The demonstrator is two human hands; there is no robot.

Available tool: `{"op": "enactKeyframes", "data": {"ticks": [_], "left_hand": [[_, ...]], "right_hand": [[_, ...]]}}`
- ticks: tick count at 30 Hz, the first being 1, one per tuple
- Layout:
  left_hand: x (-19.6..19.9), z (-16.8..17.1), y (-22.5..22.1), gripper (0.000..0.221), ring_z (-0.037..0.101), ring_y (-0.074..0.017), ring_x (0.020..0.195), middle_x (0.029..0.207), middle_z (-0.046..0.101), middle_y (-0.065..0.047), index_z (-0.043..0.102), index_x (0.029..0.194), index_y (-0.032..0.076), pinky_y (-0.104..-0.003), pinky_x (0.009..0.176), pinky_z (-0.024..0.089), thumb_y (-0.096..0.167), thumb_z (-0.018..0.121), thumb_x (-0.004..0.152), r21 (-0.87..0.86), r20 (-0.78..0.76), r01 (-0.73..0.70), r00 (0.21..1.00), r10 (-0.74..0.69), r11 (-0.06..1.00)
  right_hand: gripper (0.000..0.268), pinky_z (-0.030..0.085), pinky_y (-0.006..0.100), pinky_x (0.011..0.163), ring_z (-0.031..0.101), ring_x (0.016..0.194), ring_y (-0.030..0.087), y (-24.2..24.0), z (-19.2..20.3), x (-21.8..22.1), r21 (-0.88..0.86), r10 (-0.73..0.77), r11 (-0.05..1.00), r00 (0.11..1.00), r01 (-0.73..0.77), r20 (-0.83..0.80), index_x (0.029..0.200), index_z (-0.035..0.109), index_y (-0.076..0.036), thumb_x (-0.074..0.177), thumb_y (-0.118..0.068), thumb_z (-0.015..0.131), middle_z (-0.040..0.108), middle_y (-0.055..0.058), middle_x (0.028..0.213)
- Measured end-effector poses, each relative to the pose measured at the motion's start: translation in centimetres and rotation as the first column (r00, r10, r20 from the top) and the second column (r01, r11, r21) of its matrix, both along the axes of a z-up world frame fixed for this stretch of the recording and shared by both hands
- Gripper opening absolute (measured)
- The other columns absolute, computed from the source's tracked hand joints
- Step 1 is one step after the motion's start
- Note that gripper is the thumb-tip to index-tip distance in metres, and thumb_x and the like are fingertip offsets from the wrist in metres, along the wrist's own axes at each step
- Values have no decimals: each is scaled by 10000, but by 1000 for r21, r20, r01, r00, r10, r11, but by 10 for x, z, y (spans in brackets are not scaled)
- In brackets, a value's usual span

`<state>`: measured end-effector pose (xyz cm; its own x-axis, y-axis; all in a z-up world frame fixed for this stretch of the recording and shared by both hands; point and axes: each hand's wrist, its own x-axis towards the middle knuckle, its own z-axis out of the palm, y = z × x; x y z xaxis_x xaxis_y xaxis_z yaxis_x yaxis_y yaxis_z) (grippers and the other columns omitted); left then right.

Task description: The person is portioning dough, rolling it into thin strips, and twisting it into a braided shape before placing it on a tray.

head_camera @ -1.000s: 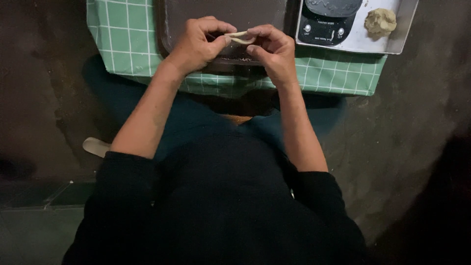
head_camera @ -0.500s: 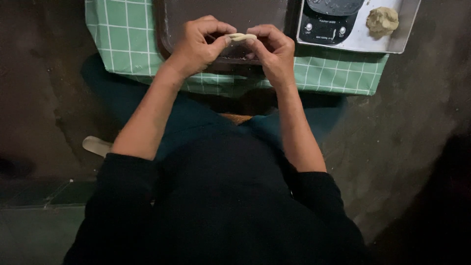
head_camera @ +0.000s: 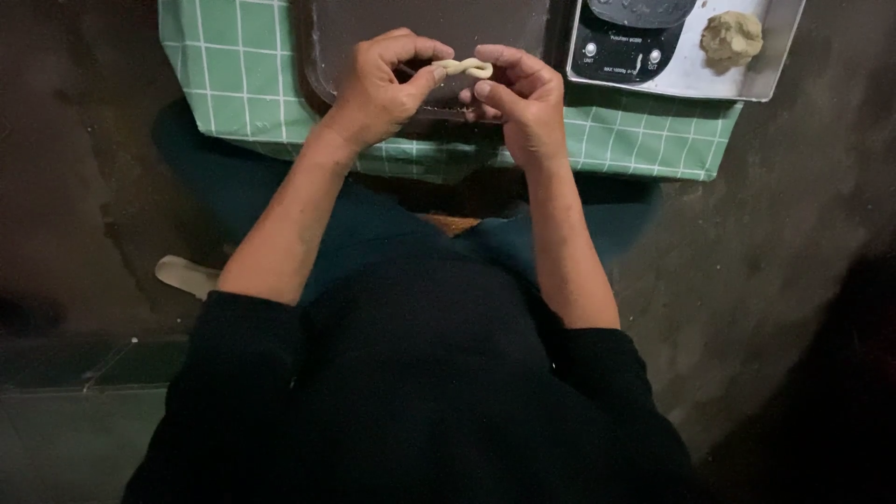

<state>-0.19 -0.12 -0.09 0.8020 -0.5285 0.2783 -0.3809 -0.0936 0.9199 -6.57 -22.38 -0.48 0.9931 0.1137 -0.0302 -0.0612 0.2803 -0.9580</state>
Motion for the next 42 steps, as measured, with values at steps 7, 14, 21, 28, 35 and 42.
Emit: {"op": "enactKeyframes", "data": {"ticks": [7, 14, 21, 28, 35, 42], "left_hand": [[1, -6, 1, 160, 654, -211, 903, 1066, 676, -128, 725, 1196, -16, -307, 741, 528, 15, 685, 1044, -10, -36, 9, 999, -9, 1000], [2, -8, 0, 156, 669, -204, 901, 1058, 712, -111, 753, 1149, 0, -311, 739, 524, 20, 681, 1011, 20, -4, -23, 1000, 23, 1000], [3, -9, -1, 158, 674, -218, 924, 1082, 704, -136, 725, 1186, -4, -316, 769, 541, 22, 671, 1040, 32, -7, 19, 1000, -19, 999], [1, -7, -1, 152, 643, -189, 869, 1061, 700, -119, 730, 1176, 3, -293, 712, 514, 36, 688, 1034, 36, -24, 7, 1000, -6, 999], [1, -9, -2, 146, 669, -180, 880, 1064, 703, -115, 726, 1171, 11, -288, 725, 546, 72, 680, 1047, 40, -98, 10, 995, -6, 999], [4, -11, 3, 148, 690, -213, 927, 1080, 732, -140, 725, 1178, 1, -319, 755, 560, 80, 676, 1062, 27, -39, 0, 999, 2, 1000]], "right_hand": [[210, 621, 221, 658, 708, 831, 141, 4, 1, 2, -178, -111, 978, 994, 109, -3, 1174, 702, -41, 1029, -191, 712, 726, 93, 1012], [180, 627, 235, 620, 750, 783, 199, 8, 3, 4, -159, -127, 980, 992, 123, -14, 1127, 669, -28, 1018, -166, 707, 715, 127, 971], [174, 590, 239, 588, 725, 737, 206, 4, -1, 4, -93, -82, 992, 996, 80, -22, 1221, 626, -94, 1058, -145, 658, 691, 142, 957], [252, 664, 306, 670, 750, 844, 241, -1, -2, 1, -33, -22, 999, 1000, 21, -19, 1261, 614, 9, 1018, -10, 676, 683, 178, 1020], [242, 642, 247, 642, 770, 791, 235, -2, -7, 1, -185, -73, 980, 997, 67, -22, 1229, 672, -10, 1045, -167, 687, 746, 179, 1000], [185, 622, 235, 598, 689, 673, 145, 6, 14, 5, -330, -59, 942, 998, 63, 22, 1137, 694, 1, 1065, -162, 644, 720, 112, 889]]}}
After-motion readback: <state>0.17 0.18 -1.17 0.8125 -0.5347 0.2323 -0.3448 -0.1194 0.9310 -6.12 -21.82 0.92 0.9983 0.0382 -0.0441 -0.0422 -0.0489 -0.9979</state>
